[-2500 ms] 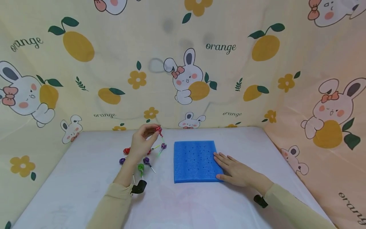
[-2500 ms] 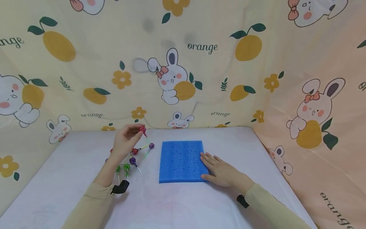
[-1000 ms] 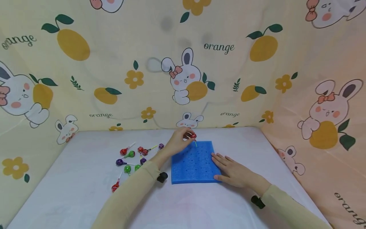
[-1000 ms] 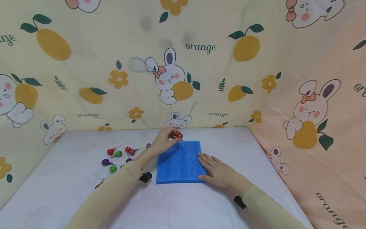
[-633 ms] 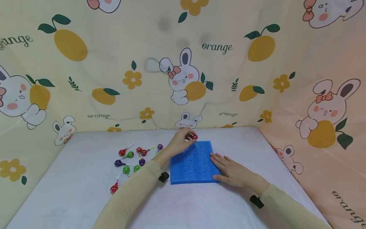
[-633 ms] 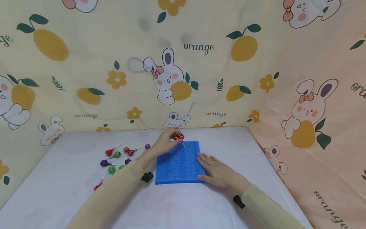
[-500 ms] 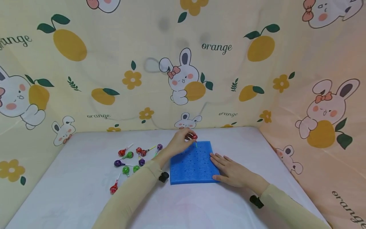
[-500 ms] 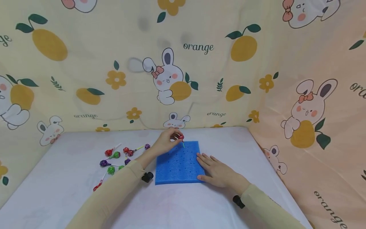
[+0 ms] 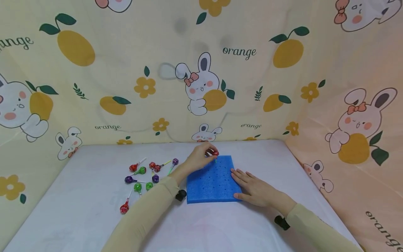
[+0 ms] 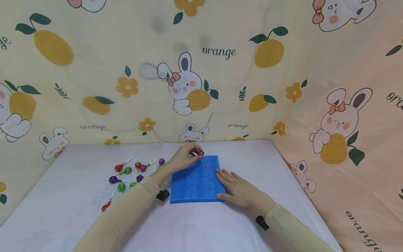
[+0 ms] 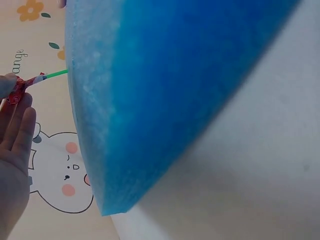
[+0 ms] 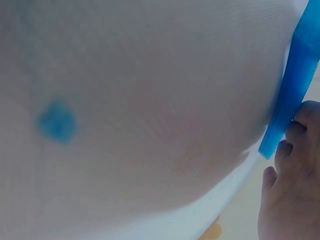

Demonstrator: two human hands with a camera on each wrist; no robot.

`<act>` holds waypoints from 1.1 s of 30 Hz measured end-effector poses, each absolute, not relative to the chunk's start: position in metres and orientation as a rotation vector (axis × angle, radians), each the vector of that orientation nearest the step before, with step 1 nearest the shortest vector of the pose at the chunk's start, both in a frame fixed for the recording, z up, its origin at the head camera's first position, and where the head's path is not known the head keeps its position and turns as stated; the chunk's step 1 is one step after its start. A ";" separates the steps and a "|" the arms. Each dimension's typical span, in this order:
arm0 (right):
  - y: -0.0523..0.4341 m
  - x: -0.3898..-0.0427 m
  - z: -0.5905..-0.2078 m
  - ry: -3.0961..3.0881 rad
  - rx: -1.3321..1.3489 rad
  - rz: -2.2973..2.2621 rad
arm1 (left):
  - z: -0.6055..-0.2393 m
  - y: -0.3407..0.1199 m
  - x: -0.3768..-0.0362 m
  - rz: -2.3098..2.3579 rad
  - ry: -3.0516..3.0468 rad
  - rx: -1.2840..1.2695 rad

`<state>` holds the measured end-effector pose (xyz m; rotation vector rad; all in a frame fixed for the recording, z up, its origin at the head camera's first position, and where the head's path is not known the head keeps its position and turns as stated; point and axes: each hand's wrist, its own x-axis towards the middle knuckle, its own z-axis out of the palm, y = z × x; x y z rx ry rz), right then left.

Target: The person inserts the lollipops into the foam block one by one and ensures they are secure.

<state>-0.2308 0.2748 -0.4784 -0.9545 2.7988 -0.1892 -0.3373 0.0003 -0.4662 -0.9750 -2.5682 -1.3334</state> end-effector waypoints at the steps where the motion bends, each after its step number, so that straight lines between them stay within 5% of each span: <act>1: 0.275 -0.231 -0.478 2.798 -0.947 -0.185 | -0.466 0.001 -0.337 -1.330 -2.570 -0.977; 33: 0.275 -0.229 -0.477 2.807 -0.972 -0.189 | -0.465 0.004 -0.334 -1.249 -2.604 -1.043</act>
